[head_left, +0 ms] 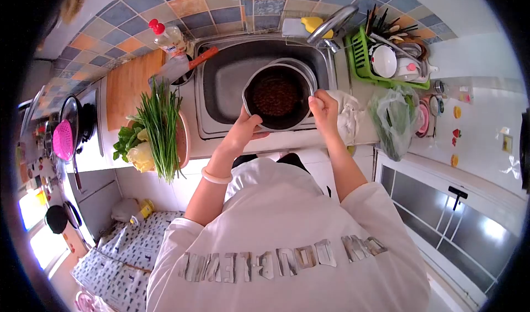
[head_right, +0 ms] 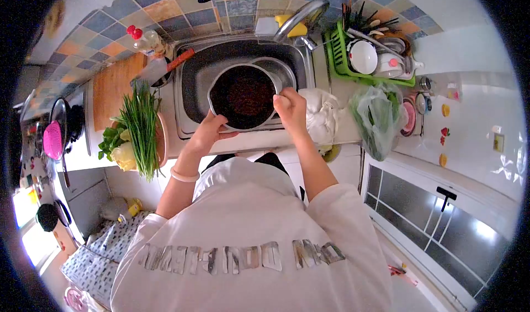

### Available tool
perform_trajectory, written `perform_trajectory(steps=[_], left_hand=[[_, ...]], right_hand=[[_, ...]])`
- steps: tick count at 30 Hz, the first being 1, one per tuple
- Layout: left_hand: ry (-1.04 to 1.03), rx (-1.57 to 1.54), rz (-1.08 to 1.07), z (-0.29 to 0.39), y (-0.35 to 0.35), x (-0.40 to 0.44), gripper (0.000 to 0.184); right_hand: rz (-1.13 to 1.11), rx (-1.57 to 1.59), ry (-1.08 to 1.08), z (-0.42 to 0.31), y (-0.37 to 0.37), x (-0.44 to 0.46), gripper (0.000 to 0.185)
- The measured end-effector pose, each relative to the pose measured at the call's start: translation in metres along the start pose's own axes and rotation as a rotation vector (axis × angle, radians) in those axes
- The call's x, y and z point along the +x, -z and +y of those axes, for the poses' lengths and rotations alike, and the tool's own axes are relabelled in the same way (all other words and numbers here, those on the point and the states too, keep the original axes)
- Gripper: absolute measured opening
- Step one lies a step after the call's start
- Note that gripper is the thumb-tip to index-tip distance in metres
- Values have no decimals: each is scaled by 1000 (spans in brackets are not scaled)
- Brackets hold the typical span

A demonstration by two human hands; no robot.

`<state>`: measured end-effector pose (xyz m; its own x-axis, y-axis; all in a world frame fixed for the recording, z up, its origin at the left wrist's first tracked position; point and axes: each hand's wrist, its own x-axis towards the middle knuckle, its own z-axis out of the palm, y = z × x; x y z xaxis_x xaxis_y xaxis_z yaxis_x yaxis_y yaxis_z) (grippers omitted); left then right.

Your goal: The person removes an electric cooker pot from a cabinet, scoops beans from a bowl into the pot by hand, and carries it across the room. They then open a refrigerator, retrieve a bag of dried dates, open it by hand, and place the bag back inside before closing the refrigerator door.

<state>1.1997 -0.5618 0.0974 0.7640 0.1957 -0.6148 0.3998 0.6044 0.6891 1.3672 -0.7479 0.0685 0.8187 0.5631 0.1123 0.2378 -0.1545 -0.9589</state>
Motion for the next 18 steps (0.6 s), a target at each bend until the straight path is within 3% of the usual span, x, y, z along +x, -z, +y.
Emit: perform_trajectory(steps=[3,7,11,15,18], left_hand=[[-24,189,50,9,-17,1,68],[-166,191,221,18,-15,10,70],[-90,159,356,-13,6,16,81],[-35,154,390,-28,-1,1,77],[-113,147,403,-34,-1,-2,76]], right_hand=[[0,144,-166,10,12,7,37],[131,205,-222,17,-14,9,36],[-57,158,-365,44,-25,6,39],[-36,115,-357,22,-16,16,42],[-130,167,-316,33,-15,14,41]])
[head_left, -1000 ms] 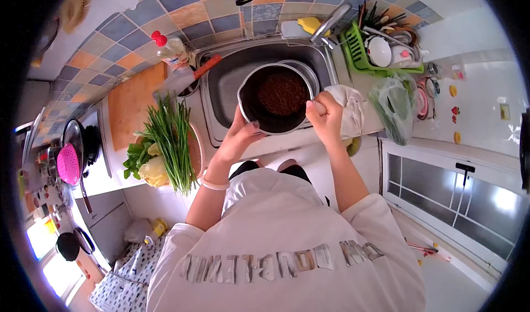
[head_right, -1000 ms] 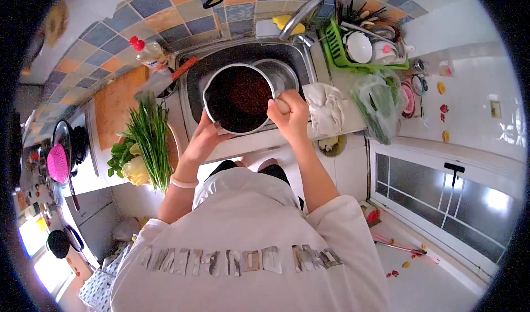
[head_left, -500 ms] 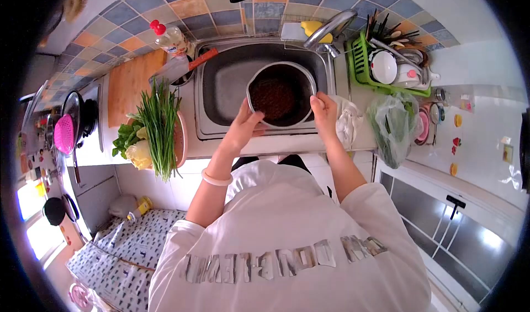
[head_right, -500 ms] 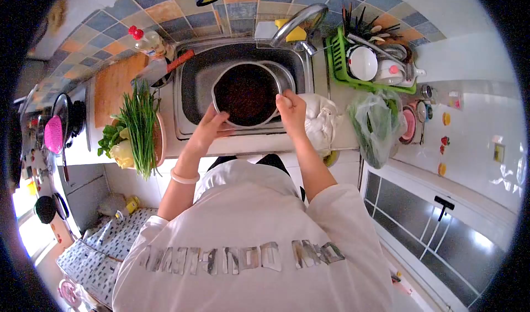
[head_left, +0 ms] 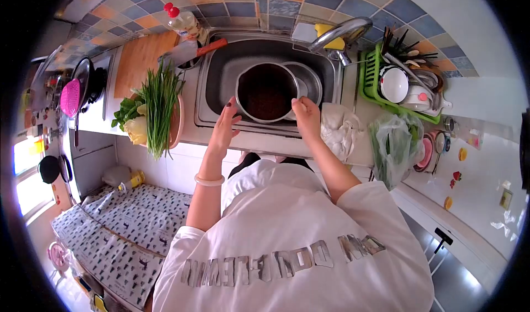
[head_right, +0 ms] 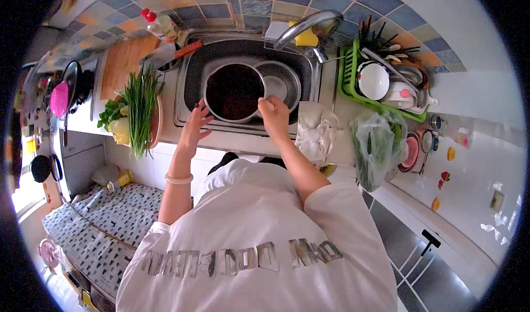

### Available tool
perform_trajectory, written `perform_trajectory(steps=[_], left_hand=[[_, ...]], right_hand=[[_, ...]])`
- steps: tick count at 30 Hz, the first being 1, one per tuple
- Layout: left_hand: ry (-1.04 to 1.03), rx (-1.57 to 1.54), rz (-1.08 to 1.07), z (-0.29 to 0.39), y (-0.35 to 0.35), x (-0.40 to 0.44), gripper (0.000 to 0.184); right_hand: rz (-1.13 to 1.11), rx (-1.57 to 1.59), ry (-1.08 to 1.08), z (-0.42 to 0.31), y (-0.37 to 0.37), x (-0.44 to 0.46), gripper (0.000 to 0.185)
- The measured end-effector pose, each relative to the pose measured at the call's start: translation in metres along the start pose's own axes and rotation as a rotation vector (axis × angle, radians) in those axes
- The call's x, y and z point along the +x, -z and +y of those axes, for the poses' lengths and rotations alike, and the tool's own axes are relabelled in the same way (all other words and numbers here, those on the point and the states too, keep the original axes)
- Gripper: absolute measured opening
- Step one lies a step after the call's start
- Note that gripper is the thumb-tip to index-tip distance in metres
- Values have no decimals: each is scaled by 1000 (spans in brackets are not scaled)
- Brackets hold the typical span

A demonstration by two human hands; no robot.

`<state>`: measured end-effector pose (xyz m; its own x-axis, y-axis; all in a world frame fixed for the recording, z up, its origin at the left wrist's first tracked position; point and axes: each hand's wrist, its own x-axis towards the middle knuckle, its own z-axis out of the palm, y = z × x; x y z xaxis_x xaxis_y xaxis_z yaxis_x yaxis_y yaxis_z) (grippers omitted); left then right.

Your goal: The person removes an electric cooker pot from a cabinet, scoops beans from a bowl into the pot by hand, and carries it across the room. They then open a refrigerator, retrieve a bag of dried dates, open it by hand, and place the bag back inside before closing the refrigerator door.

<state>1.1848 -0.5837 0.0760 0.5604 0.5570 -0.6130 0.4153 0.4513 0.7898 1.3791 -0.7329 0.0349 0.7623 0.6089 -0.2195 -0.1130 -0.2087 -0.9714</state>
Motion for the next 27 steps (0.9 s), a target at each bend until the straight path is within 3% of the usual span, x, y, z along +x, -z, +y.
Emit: perform_trajectory(steps=[3,12,15,18,24,27], left_hand=[[10,-108,35,5,-8,-8,79],[-78,-184,2,4,-15,-22,68],[-232,-115,-6,19,-24,-30,65],[-245,-227,35,24,-17,-24,76],[-609,-201,103,59,-25,-63,64],[-571,-262,72,78,-13,-42,62]], right_hand=[[-70,-58,138,10,-6,-1,39],[-141,68,57,1,-3,-11,33],[-147,72,175,-10,-14,-11,30],[-177,88,214,-21,-23,-5,29],[-168,119,417,-89,-22,-9,30],[-184,67,456,-99,-27,16,26]])
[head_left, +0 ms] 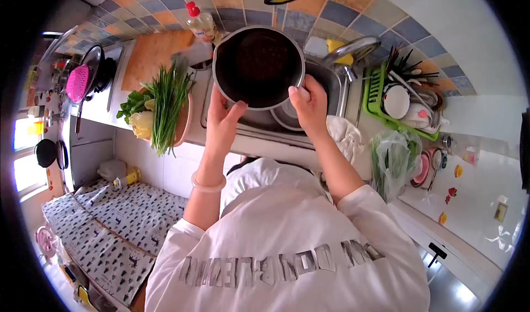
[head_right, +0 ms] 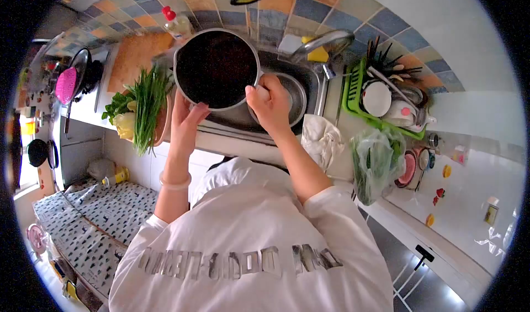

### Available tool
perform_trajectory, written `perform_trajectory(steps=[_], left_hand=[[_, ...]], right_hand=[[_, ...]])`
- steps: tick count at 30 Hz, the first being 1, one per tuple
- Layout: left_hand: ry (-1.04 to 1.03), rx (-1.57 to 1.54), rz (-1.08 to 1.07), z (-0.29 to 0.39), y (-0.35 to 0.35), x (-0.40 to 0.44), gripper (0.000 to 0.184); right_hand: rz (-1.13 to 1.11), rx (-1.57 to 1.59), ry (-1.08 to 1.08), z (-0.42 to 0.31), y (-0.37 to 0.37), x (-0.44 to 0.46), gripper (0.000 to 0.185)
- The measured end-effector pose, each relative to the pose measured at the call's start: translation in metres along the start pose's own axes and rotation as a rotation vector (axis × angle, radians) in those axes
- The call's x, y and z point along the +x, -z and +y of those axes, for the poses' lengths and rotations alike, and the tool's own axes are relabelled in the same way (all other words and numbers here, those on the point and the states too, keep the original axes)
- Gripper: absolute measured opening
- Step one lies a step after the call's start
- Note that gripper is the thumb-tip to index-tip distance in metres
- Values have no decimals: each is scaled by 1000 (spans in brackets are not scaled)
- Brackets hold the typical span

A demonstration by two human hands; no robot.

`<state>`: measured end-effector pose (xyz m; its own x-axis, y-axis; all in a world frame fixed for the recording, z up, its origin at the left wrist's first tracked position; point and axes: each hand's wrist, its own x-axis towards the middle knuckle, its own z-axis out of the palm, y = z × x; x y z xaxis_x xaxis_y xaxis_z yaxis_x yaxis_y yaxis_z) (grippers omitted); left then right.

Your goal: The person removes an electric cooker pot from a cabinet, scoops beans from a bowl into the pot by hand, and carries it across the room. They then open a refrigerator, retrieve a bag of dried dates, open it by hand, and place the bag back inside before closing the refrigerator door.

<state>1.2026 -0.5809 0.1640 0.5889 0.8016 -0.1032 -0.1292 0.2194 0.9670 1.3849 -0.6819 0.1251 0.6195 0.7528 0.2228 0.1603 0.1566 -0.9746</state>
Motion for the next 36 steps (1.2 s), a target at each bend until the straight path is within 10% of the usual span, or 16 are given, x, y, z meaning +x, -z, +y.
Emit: perform_trajectory(steps=[36], left_hand=[[-63,-41,-47,14,11,6,63]], right_hand=[[99,47,33,-33,-16,-1,25]])
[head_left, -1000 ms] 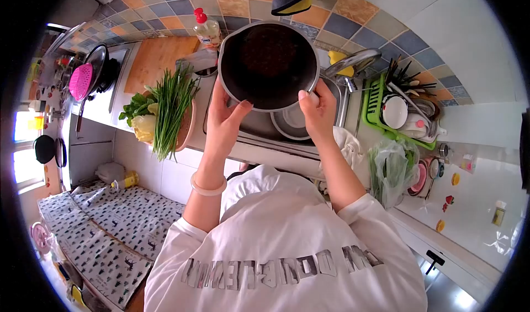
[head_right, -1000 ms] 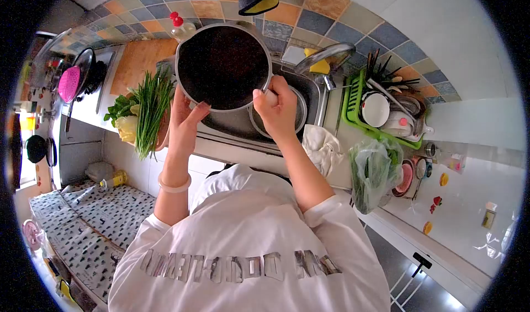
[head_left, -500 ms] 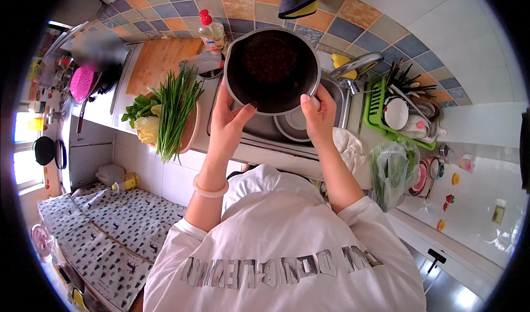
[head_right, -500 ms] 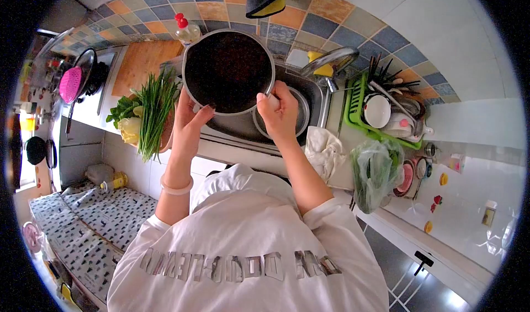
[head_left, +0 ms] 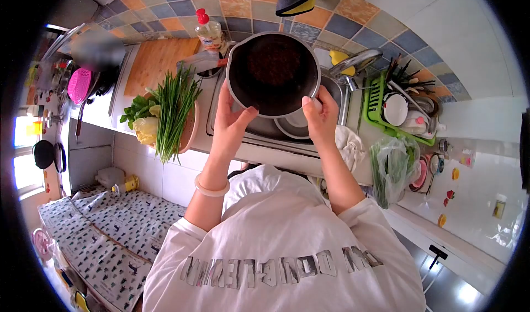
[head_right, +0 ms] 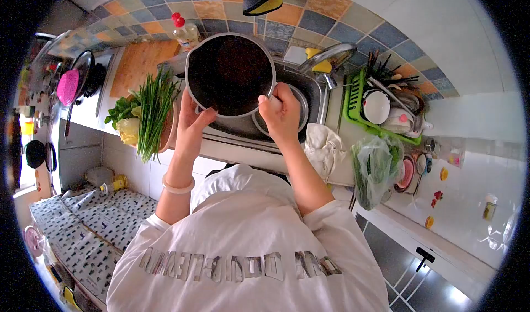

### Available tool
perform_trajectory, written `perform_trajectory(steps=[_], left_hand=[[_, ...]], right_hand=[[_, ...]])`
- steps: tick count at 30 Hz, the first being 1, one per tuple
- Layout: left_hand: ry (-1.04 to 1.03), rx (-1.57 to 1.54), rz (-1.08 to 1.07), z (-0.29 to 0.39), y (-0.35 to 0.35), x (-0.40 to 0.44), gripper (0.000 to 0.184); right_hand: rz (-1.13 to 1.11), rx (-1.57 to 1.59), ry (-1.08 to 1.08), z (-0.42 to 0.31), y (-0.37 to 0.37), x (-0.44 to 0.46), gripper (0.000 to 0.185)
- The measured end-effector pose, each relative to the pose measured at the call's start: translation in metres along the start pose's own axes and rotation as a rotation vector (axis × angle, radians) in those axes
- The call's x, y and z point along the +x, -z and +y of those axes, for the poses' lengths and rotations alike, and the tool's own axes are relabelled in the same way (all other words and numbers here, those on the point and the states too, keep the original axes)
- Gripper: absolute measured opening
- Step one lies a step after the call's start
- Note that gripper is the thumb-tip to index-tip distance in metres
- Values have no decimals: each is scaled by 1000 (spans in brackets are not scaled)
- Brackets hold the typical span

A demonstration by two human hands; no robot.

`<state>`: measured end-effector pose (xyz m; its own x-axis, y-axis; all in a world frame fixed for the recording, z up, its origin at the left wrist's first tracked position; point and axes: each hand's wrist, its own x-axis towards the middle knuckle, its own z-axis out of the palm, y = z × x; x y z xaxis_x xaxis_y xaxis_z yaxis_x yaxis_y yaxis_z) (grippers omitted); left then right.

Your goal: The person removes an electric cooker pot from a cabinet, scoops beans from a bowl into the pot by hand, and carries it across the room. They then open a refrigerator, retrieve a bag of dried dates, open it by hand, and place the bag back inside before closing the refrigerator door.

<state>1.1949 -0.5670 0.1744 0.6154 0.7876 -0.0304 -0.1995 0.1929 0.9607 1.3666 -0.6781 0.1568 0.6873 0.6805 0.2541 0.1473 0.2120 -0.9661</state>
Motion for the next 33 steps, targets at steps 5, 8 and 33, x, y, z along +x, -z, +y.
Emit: perform_trajectory(steps=[5,8,33], left_hand=[[180,20,108,0,-5,-20,58],[244,60,113,-26,4,-36,66],[198,214,-12,-134,-44,-70,92]], right_hand=[[-70,-126,-19,12,18,-9,27],[-138,-92,-122,14,25,-15,30],[-917,-1282,-233,207,-15,-18,59]])
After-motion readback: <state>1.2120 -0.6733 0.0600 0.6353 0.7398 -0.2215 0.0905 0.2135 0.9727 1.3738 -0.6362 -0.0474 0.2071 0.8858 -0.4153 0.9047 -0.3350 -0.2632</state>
